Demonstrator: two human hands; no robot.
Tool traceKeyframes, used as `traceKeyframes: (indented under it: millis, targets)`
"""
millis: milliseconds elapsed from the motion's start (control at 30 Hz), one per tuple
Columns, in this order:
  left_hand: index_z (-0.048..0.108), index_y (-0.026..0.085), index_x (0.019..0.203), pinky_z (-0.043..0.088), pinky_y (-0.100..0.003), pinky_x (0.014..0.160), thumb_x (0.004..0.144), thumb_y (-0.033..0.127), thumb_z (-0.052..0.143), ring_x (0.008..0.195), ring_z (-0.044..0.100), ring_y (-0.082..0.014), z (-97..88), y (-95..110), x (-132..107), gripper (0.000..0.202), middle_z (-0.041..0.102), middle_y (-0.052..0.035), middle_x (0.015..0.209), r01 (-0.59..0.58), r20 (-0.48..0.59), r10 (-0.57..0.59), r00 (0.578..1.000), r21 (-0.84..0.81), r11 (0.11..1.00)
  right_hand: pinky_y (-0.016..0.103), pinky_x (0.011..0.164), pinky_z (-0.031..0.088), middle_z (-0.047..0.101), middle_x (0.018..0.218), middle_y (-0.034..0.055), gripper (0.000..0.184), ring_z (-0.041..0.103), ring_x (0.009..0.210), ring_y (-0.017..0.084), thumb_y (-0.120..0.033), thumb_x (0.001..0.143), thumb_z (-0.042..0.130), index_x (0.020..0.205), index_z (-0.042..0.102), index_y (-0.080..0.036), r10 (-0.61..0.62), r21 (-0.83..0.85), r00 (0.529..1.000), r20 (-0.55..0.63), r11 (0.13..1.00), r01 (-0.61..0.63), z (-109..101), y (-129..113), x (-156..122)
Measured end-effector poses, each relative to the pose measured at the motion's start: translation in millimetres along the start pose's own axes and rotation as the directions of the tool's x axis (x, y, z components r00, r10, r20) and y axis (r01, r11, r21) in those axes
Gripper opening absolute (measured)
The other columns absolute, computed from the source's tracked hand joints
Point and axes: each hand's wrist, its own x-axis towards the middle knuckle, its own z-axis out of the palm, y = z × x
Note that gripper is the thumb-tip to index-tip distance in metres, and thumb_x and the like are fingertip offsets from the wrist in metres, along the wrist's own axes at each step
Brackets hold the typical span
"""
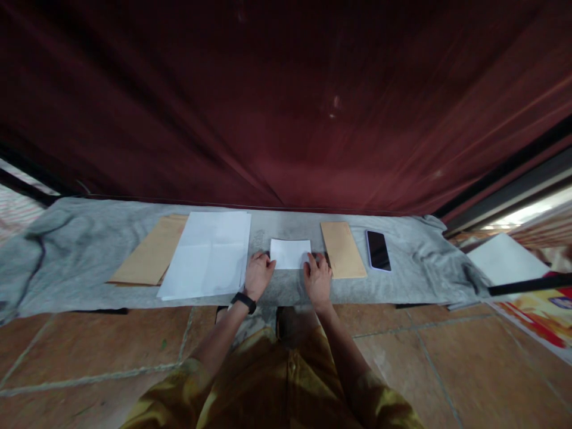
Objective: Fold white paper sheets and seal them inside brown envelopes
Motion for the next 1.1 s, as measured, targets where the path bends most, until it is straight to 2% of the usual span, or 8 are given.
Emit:
traceKeyframes:
  millis: [267, 400, 467, 533, 633, 700, 833, 1100]
  targets:
    - [0.062, 0.019, 0.08, 0.048, -0.037, 0.091, 0.089, 0.028, 0.064, 0.095, 0.061, -0.0239, 2.9, 0, -1, 0.013, 0.061, -0.008, 0.093, 0.016, -0.027, -0.016, 0.999, -0.001, 1.0, 0.041, 0.096, 0.04, 0.055, 0.137, 0.0151, 0.037, 0.054, 0.117, 0.028, -0.029, 0.102, 0.048, 0.137, 0.058, -0.023, 0.004, -0.031, 1.0, 0.012, 1.0, -0.004, -2, -2, 0]
    - [0.064, 0.017, 0.098, 0.049, -0.041, 0.092, 0.089, 0.026, 0.062, 0.101, 0.061, -0.0275, 2.9, 2, -4, 0.013, 0.064, -0.0111, 0.103, -0.014, -0.096, 0.02, 0.995, 0.057, 0.998, 0.041, 0.096, 0.039, 0.056, 0.137, 0.0145, 0.036, 0.055, 0.115, 0.028, -0.029, 0.101, 0.049, 0.136, 0.058, -0.023, 0.0, -0.044, 1.0, 0.012, 0.999, 0.001, -2, -2, 0]
    - [0.063, 0.015, 0.112, 0.049, -0.045, 0.096, 0.091, 0.024, 0.058, 0.11, 0.061, -0.0302, 4.8, 6, -8, 0.023, 0.064, -0.0145, 0.115, -0.085, -0.144, 0.099, 0.985, 0.098, 0.992, 0.04, 0.095, 0.039, 0.056, 0.137, 0.0138, 0.036, 0.055, 0.115, 0.028, -0.03, 0.102, 0.049, 0.136, 0.057, -0.023, 0.0, -0.049, 1.0, 0.019, 0.999, 0.001, -2, -2, 0]
    - [0.06, 0.015, 0.124, 0.046, -0.047, 0.104, 0.096, 0.022, 0.05, 0.123, 0.057, -0.0303, 10.1, 14, -14, 0.031, 0.061, -0.0162, 0.13, -0.224, -0.151, 0.238, 0.959, 0.103, 0.969, 0.04, 0.095, 0.039, 0.056, 0.138, 0.0137, 0.036, 0.055, 0.114, 0.027, -0.03, 0.102, 0.048, 0.136, 0.057, -0.023, 0.0, -0.053, 1.0, 0.027, 0.999, 0.001, -2, -3, 0]
    - [0.055, 0.015, 0.136, 0.037, -0.046, 0.117, 0.1, 0.024, 0.042, 0.141, 0.045, -0.0264, 24.1, 27, -26, 0.039, 0.052, -0.0131, 0.149, -0.448, -0.084, 0.453, 0.888, 0.074, 0.891, 0.041, 0.095, 0.039, 0.056, 0.137, 0.0142, 0.036, 0.055, 0.114, 0.027, -0.03, 0.102, 0.047, 0.137, 0.057, -0.023, 0.004, -0.057, 0.999, 0.033, 0.998, -0.002, -3, -3, 0]
    - [0.05, 0.014, 0.143, 0.033, -0.046, 0.121, 0.101, 0.028, 0.043, 0.147, 0.038, -0.0257, 34.0, 35, -35, 0.045, 0.046, -0.0127, 0.155, -0.509, -0.022, 0.512, 0.859, 0.074, 0.858, 0.041, 0.095, 0.039, 0.056, 0.137, 0.0145, 0.037, 0.055, 0.115, 0.027, -0.03, 0.103, 0.046, 0.137, 0.056, -0.022, 0.0, -0.054, 0.999, 0.034, 0.999, 0.002, -3, -3, 0]
    - [0.04, 0.012, 0.152, 0.027, -0.046, 0.124, 0.101, 0.032, 0.041, 0.152, 0.03, -0.0244, 43.7, 42, -46, 0.055, 0.039, -0.0133, 0.161, -0.483, 0.057, 0.48, 0.875, 0.101, 0.87, 0.041, 0.096, 0.04, 0.056, 0.138, 0.0154, 0.037, 0.055, 0.115, 0.028, -0.03, 0.103, 0.044, 0.138, 0.056, -0.022, -0.018, -0.039, 0.999, 0.026, 0.999, 0.019, -2, -2, -1]
    - [0.034, 0.01, 0.155, 0.027, -0.048, 0.124, 0.1, 0.043, 0.043, 0.153, 0.026, -0.0265, 33.2, 29, -51, 0.064, 0.034, -0.0178, 0.162, -0.456, 0.075, 0.45, 0.89, 0.108, 0.883, 0.042, 0.095, 0.04, 0.057, 0.135, 0.0159, 0.037, 0.055, 0.112, 0.028, -0.027, 0.103, 0.042, 0.136, 0.057, -0.021, -0.011, -0.02, 1.0, 0.022, 1.0, 0.011, -1, -2, -1]
